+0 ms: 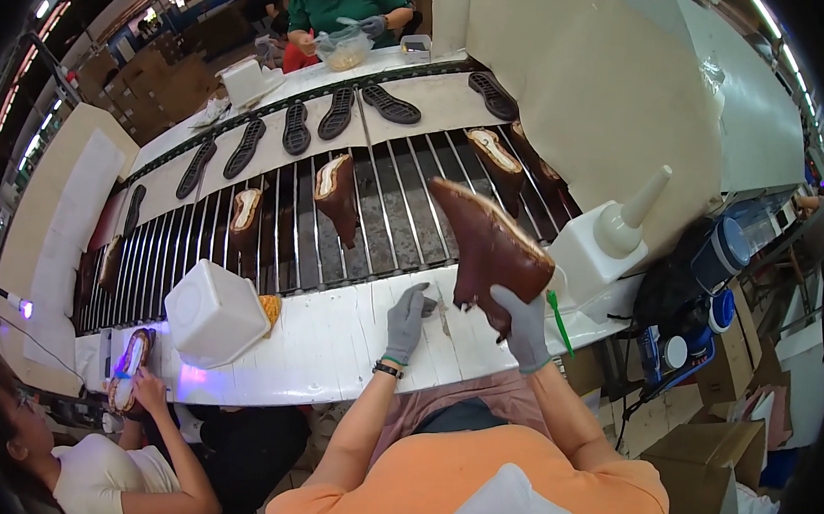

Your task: Applying adhesive to the base of shoes using a brush on a manufacturing conveyor line.

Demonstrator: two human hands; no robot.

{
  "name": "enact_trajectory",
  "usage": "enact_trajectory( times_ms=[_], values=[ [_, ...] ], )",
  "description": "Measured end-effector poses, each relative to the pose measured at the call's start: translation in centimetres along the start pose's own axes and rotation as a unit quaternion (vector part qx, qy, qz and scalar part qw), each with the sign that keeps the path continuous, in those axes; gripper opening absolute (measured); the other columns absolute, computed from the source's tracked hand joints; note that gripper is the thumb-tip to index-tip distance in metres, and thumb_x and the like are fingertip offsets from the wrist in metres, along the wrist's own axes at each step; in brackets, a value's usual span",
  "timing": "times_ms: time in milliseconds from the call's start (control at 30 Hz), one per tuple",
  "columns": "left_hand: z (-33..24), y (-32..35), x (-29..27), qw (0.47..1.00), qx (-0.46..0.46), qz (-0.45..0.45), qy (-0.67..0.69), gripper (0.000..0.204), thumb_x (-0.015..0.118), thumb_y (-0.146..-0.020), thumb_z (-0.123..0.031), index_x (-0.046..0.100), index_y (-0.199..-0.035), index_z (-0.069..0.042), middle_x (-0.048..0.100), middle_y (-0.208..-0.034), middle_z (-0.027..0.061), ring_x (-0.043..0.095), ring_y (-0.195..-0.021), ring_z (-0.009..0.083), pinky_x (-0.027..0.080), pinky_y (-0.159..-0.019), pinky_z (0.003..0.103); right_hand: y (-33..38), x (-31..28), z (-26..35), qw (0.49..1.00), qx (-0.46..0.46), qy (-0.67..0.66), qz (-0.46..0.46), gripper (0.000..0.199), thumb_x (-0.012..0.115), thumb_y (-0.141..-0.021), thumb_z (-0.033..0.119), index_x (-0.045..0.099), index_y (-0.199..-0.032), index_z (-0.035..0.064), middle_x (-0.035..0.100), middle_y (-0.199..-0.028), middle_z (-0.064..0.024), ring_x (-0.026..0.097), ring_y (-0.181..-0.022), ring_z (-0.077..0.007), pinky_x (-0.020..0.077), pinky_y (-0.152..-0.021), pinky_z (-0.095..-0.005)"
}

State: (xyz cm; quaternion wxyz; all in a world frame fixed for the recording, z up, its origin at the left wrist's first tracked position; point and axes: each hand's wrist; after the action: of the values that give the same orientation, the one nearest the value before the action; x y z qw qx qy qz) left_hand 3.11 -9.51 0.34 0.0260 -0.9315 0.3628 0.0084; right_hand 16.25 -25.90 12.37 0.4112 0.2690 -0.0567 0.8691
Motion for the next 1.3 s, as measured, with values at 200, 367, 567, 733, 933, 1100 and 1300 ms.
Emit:
enact_trajectory(
  times_ms=[200, 367, 567, 733, 933, 1100, 1300],
  values=[
    [-0.6, 0.0, 0.4, 1.000, 0.021, 0.004, -0.013, 0.036, 0.044, -0.106, -0.025, 0.061, -0.124, 0.001, 0.070, -0.089, 0.0072, 0.066, -0.081, 0.0121, 0.053, -0.074, 0.027, -13.9, 1.7, -5.6, 0.951, -0.207, 0.223, -0.052, 0.050, 0.079, -0.079, 0.021, 0.061, -0.119, -0.0037, 0.071, -0.104, -0.0142, 0.068, -0.092, -0.0236, 0.0525, -0.082, -0.0333],
    [-0.5, 0.0, 0.7, 1.000, 0.012, 0.006, -0.016, 0.035, 0.045, -0.105, -0.024, 0.061, -0.125, 0.001, 0.070, -0.090, 0.0068, 0.065, -0.082, 0.0119, 0.053, -0.075, 0.027, -21.1, 0.1, -12.6, 0.761, -0.177, 0.619, -0.075, 0.069, 0.066, -0.088, 0.036, 0.039, -0.142, 0.0031, 0.060, -0.124, -0.0280, 0.061, -0.107, -0.0450, 0.0497, -0.092, -0.0468],
    [-0.6, -0.2, 0.7, 1.000, -0.006, 0.012, -0.010, 0.033, 0.048, -0.104, -0.021, 0.060, -0.126, 0.000, 0.071, -0.093, 0.0096, 0.067, -0.087, 0.0138, 0.054, -0.078, 0.028, -21.5, -0.7, -13.3, 0.767, -0.063, 0.636, -0.058, 0.062, 0.061, -0.089, 0.032, 0.038, -0.139, 0.0014, 0.062, -0.116, -0.0275, 0.064, -0.099, -0.0441, 0.0510, -0.088, -0.0504],
    [-0.7, -0.3, 0.7, 0.999, -0.012, 0.024, -0.036, 0.034, 0.046, -0.105, -0.021, 0.060, -0.127, 0.000, 0.070, -0.094, 0.0078, 0.066, -0.086, 0.0130, 0.053, -0.077, 0.027, -21.7, -0.1, -12.7, 0.754, 0.000, 0.656, -0.039, 0.062, 0.057, -0.092, 0.036, 0.035, -0.138, 0.0004, 0.063, -0.113, -0.0280, 0.065, -0.098, -0.0441, 0.0514, -0.086, -0.0505],
    [-0.9, -0.3, 0.9, 0.999, -0.003, 0.016, -0.035, 0.032, 0.047, -0.104, -0.019, 0.060, -0.127, 0.000, 0.070, -0.093, 0.0078, 0.066, -0.086, 0.0129, 0.053, -0.078, 0.027, -22.1, -0.3, -13.4, 0.737, 0.024, 0.674, -0.044, 0.062, 0.057, -0.093, 0.038, 0.032, -0.137, 0.0024, 0.061, -0.120, -0.0269, 0.065, -0.104, -0.0428, 0.0504, -0.088, -0.0514],
    [-0.9, -0.5, 1.1, 0.999, -0.015, 0.021, -0.042, 0.030, 0.048, -0.103, -0.017, 0.060, -0.127, -0.001, 0.071, -0.094, 0.0079, 0.067, -0.085, 0.0124, 0.054, -0.077, 0.026, -22.5, -0.3, -13.9, 0.728, 0.037, 0.684, -0.038, 0.071, 0.057, -0.093, 0.037, 0.023, -0.147, 0.0047, 0.058, -0.126, -0.0261, 0.065, -0.103, -0.0423, 0.0503, -0.089, -0.0508],
    [-0.7, -1.0, 1.5, 0.998, -0.020, 0.026, -0.049, 0.031, 0.048, -0.103, -0.018, 0.060, -0.127, -0.001, 0.072, -0.093, 0.0089, 0.068, -0.084, 0.0126, 0.054, -0.076, 0.027, -22.7, -0.2, -14.7, 0.696, 0.001, 0.716, -0.051, 0.075, 0.056, -0.094, 0.040, 0.021, -0.149, 0.0046, 0.057, -0.126, -0.0261, 0.065, -0.102, -0.0413, 0.0499, -0.088, -0.0507]
  ],
)
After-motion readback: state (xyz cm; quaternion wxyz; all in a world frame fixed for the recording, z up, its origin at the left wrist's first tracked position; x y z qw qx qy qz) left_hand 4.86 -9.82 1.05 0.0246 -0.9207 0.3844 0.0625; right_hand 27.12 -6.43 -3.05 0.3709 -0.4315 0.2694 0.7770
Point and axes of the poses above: each hand's wrist, its own y-axis away from the middle knuckle, its own x-axis out of the palm, z = x × y
